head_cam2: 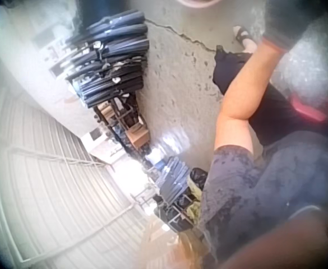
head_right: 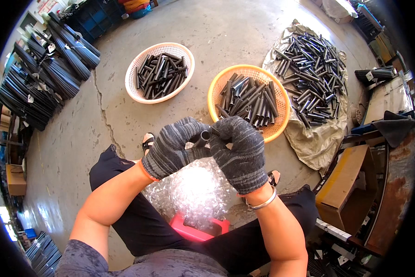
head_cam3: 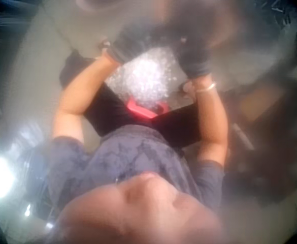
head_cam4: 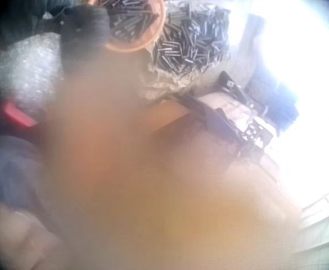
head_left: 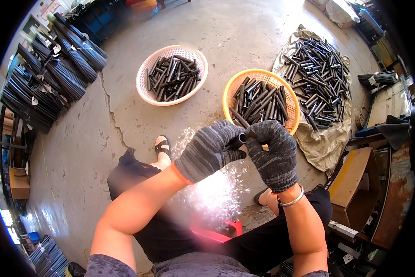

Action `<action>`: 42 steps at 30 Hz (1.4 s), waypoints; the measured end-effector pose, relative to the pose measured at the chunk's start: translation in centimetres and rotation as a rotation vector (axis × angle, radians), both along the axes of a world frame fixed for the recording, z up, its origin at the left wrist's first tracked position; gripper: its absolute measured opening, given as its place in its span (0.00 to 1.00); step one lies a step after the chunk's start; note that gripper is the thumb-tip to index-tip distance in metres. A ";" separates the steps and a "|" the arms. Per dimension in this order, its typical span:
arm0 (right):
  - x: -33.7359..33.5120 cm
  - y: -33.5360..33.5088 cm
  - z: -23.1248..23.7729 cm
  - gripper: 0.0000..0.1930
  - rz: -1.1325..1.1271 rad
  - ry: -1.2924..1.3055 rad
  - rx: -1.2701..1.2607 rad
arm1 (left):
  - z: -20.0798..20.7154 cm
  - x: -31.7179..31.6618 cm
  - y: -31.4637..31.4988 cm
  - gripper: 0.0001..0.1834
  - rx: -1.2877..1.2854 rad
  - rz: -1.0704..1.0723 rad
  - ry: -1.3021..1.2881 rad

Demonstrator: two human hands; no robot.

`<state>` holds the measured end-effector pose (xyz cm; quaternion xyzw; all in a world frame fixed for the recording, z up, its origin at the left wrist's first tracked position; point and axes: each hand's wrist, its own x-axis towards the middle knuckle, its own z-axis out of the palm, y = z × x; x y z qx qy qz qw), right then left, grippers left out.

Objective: The person cleans various metal tubes by picking them up from a pile and using a cloth to wipe their surfaces and interior ends.

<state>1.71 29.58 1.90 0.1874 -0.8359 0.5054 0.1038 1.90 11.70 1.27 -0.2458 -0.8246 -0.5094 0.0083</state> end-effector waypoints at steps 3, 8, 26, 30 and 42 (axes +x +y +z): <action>-0.1 0.3 -0.3 0.07 -0.017 0.001 -0.040 | -0.6 0.1 -0.1 0.20 0.144 -0.013 -0.193; -0.5 0.9 -0.5 0.07 -0.041 0.000 -0.037 | -1.1 0.4 -0.5 0.20 0.292 -0.178 -0.576; -1.8 6.2 -2.2 0.08 -0.177 -0.191 -0.275 | 0.1 0.1 -3.5 0.16 0.491 -0.287 -0.748; -2.5 9.5 -4.2 0.08 -0.278 -0.254 -0.332 | 0.6 0.5 -4.4 0.17 0.448 -0.284 -0.740; -2.4 19.5 -11.1 0.07 -0.441 -0.253 0.310 | -0.5 0.1 -7.6 0.22 0.469 0.028 -0.707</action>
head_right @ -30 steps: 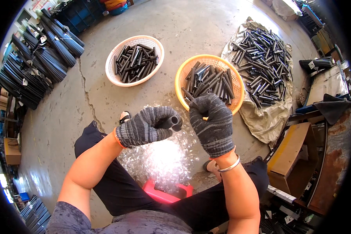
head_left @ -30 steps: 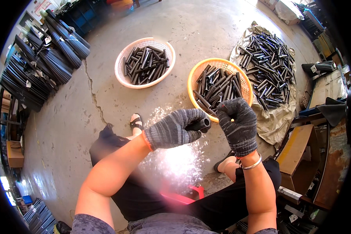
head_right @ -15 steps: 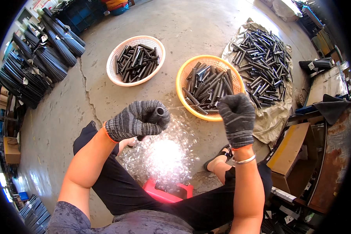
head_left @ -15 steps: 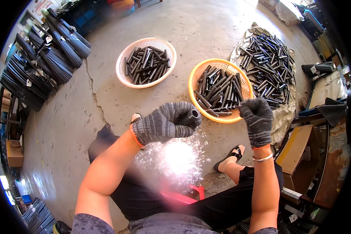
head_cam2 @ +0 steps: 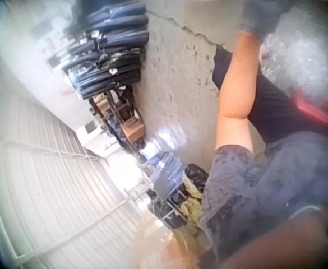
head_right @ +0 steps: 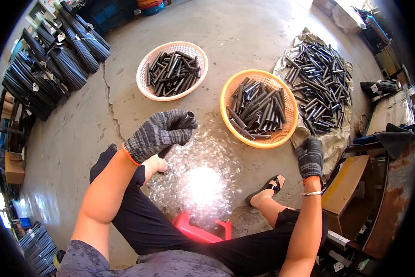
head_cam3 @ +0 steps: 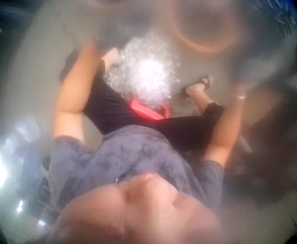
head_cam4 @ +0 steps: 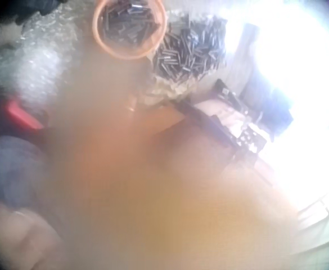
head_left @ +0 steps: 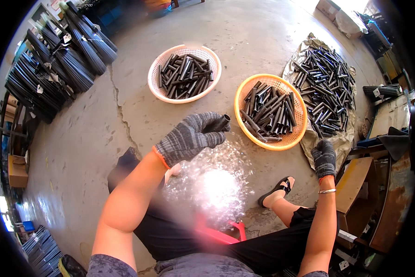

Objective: The person cleans various metal tubes by picking them up from a pile and using a cloth to wipe their surfaces and interior ends.

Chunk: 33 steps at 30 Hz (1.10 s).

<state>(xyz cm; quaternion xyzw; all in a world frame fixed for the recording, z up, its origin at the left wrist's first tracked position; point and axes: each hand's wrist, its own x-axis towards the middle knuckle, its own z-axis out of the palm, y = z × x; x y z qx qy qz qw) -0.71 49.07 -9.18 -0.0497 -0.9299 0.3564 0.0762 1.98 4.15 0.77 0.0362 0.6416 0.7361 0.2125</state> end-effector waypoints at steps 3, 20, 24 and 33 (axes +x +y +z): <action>-0.3 -2.3 2.0 0.09 0.076 0.034 -0.351 | -0.2 0.2 -0.1 0.21 -0.177 -0.025 0.078; 3.6 -18.4 8.6 0.05 0.554 -0.309 -0.713 | -0.9 0.3 4.6 0.21 -0.340 -0.293 0.167; 4.2 -17.8 8.4 0.05 0.595 -0.341 -0.751 | -0.1 0.8 5.3 0.28 0.045 -0.276 -0.052; 4.0 -16.5 8.3 0.06 0.664 -0.290 -0.562 | 1.3 1.1 5.0 0.30 0.279 -0.446 -0.245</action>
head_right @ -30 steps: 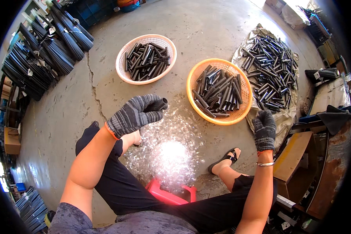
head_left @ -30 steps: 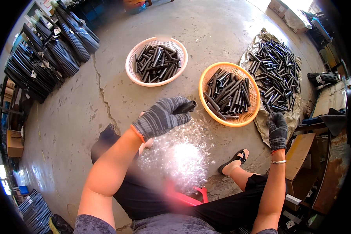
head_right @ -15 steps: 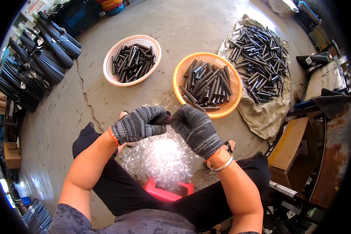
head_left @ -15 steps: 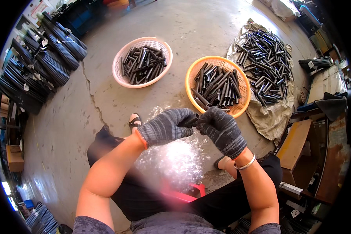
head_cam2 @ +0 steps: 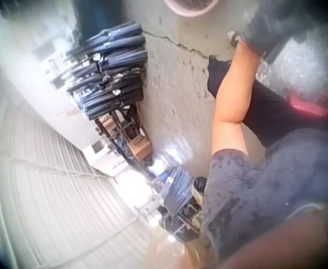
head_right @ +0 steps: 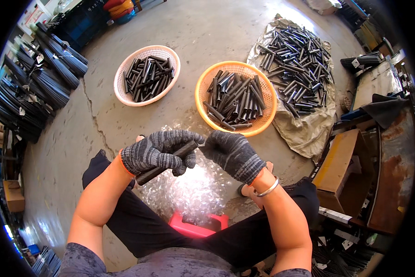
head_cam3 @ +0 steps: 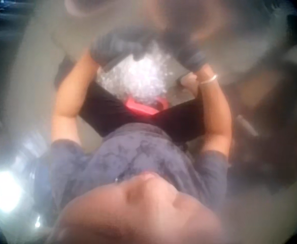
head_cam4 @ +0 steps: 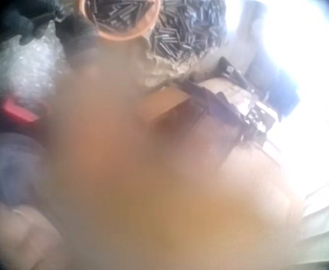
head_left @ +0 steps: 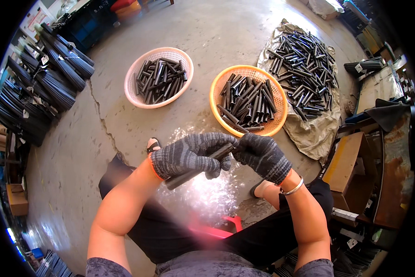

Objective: The person cleans various metal tubes by picking them up from a pile and using a cloth to wipe their surfaces and interior ends.

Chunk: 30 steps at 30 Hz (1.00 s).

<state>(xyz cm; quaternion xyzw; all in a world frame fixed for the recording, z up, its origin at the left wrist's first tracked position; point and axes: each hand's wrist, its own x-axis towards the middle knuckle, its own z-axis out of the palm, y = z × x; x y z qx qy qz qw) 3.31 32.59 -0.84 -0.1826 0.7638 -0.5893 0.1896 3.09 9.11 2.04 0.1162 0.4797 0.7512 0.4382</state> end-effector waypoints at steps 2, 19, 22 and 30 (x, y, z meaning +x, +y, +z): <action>0.1 0.2 -0.2 0.07 0.029 0.080 0.087 | -0.2 0.2 -0.2 0.32 -0.024 -0.013 -0.014; -0.4 6.8 -0.1 0.09 -0.120 0.545 0.607 | 1.6 -0.7 0.2 0.20 -0.277 0.218 0.092; 0.8 14.5 3.9 0.08 -0.411 0.530 0.546 | 1.9 -0.9 0.4 0.18 -0.361 0.351 0.151; 17.5 40.1 12.0 0.08 -1.059 0.496 1.418 | 0.9 -0.2 0.8 0.16 -0.326 0.372 0.097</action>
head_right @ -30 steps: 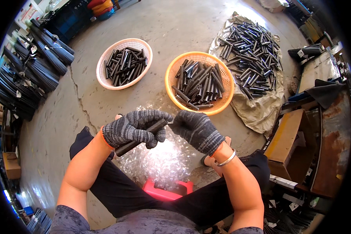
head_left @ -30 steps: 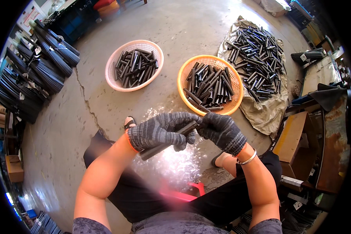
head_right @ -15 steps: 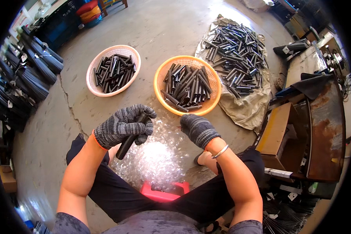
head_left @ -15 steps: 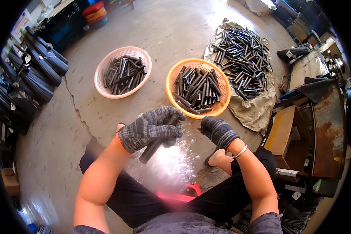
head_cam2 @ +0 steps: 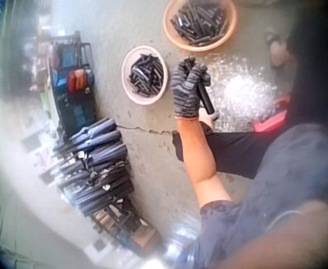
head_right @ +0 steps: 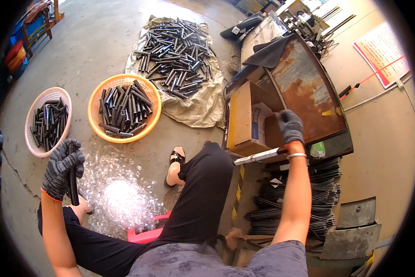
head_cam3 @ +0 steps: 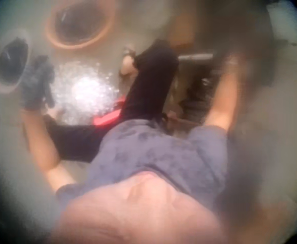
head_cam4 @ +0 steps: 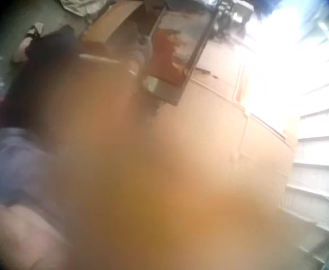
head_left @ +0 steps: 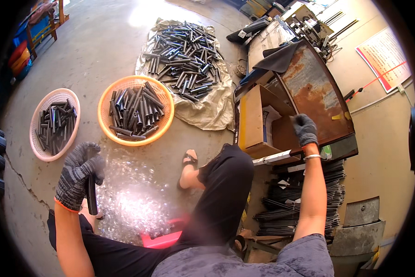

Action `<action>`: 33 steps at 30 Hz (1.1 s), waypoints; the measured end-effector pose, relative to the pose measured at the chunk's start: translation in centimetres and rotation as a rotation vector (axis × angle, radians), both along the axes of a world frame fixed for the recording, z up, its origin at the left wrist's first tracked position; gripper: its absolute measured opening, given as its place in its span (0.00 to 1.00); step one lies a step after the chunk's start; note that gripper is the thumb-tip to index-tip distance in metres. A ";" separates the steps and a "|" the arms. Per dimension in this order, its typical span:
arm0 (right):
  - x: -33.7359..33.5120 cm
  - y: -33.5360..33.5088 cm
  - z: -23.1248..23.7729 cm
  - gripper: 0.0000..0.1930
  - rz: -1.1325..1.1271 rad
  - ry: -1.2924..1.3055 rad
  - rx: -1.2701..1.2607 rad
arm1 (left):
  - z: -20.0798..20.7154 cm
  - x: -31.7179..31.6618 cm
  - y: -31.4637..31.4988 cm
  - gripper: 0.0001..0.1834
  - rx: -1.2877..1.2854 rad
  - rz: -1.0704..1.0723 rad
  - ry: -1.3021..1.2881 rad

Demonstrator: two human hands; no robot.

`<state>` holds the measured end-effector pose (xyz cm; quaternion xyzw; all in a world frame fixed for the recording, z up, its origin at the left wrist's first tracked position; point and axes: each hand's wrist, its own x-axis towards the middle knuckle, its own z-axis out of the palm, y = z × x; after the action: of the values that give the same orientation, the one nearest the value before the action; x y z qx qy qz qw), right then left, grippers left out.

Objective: The person cleans various metal tubes by picking them up from a pile and using a cloth to wipe their surfaces and interior ends.

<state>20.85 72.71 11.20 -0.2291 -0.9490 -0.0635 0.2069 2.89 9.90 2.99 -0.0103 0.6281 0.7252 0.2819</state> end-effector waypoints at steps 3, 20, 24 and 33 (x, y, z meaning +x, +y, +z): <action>4.0 1.1 1.9 0.05 -0.228 -0.140 0.092 | -0.3 0.4 -0.1 0.16 -0.040 -0.039 0.004; 4.3 -0.6 4.1 0.07 -0.448 -0.368 0.276 | -0.4 0.6 -0.2 0.16 -0.049 -0.082 0.053; 2.6 -3.7 6.0 0.08 -0.155 -0.093 0.260 | -0.2 0.7 0.0 0.15 -0.032 -0.150 0.062; -9.4 -37.1 -5.3 0.37 0.808 -0.178 -1.464 | -1.1 0.5 0.5 0.16 0.238 -0.444 -0.088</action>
<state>11.44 35.62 5.87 0.0577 -0.7725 0.6292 -0.0630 3.43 10.37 1.92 0.1293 0.5123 0.7133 0.4604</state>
